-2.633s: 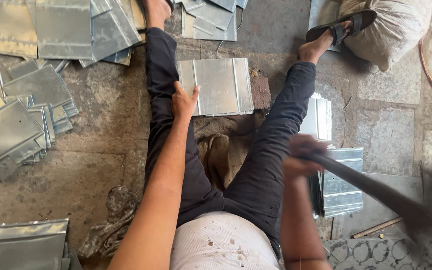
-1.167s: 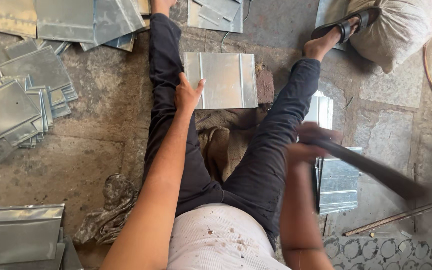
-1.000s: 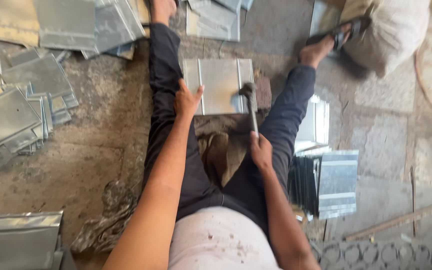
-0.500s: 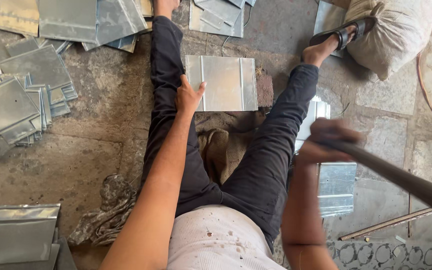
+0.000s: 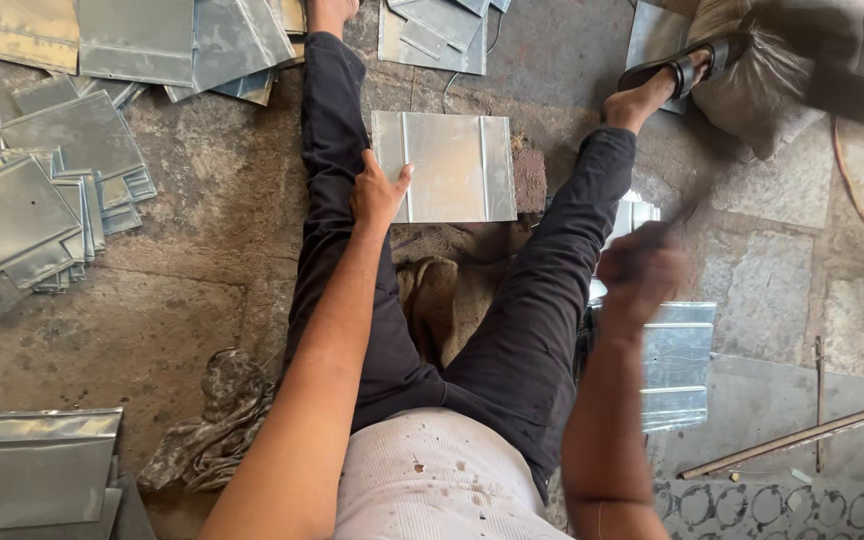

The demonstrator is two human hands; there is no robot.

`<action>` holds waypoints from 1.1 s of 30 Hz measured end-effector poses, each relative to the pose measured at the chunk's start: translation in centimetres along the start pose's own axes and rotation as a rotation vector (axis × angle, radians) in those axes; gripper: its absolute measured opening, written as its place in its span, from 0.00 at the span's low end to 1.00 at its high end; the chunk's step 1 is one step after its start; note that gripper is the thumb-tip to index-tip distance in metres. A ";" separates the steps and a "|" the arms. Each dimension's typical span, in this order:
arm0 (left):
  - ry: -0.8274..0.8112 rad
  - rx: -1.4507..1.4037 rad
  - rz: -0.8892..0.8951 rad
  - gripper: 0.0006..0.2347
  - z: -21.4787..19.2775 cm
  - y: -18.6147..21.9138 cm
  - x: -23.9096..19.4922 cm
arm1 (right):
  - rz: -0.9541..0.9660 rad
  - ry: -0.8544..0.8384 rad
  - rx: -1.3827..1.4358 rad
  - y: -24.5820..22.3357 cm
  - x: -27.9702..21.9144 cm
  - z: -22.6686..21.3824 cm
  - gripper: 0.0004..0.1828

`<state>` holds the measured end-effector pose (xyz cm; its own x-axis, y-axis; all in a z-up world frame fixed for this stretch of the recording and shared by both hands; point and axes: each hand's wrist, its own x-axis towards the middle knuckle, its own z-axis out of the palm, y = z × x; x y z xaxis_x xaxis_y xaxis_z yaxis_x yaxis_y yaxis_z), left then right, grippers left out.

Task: The person sits on the floor and uses a hammer to strike a metal sheet placed on a block, repeating the action on different sheets from a stack.

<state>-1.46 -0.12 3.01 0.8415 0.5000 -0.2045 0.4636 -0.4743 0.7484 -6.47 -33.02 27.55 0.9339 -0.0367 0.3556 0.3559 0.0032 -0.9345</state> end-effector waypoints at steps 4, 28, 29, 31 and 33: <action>0.030 0.027 0.017 0.32 -0.2 0.5 0.0 | -0.370 0.189 0.108 0.9 2.6 0.1 0.35; 0.003 -0.060 -0.028 0.28 -0.1 0.3 0.0 | -0.421 0.266 0.292 6.2 2.0 0.2 0.35; 0.030 -0.059 -0.007 0.29 -0.1 0.2 -0.2 | -0.461 0.121 0.042 10.1 0.6 -0.2 0.32; 0.029 -0.073 -0.002 0.29 0.0 0.2 -0.2 | -0.386 0.061 -0.824 16.4 -4.3 0.2 0.21; 0.019 -0.082 -0.008 0.29 -0.2 0.2 -0.2 | -0.001 -0.161 -1.005 18.4 -6.8 1.0 0.17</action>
<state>-1.56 -0.18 3.32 0.8323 0.5174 -0.1990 0.4453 -0.4100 0.7960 -6.22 -31.72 7.97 0.9534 0.0990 0.2849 0.2333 -0.8406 -0.4888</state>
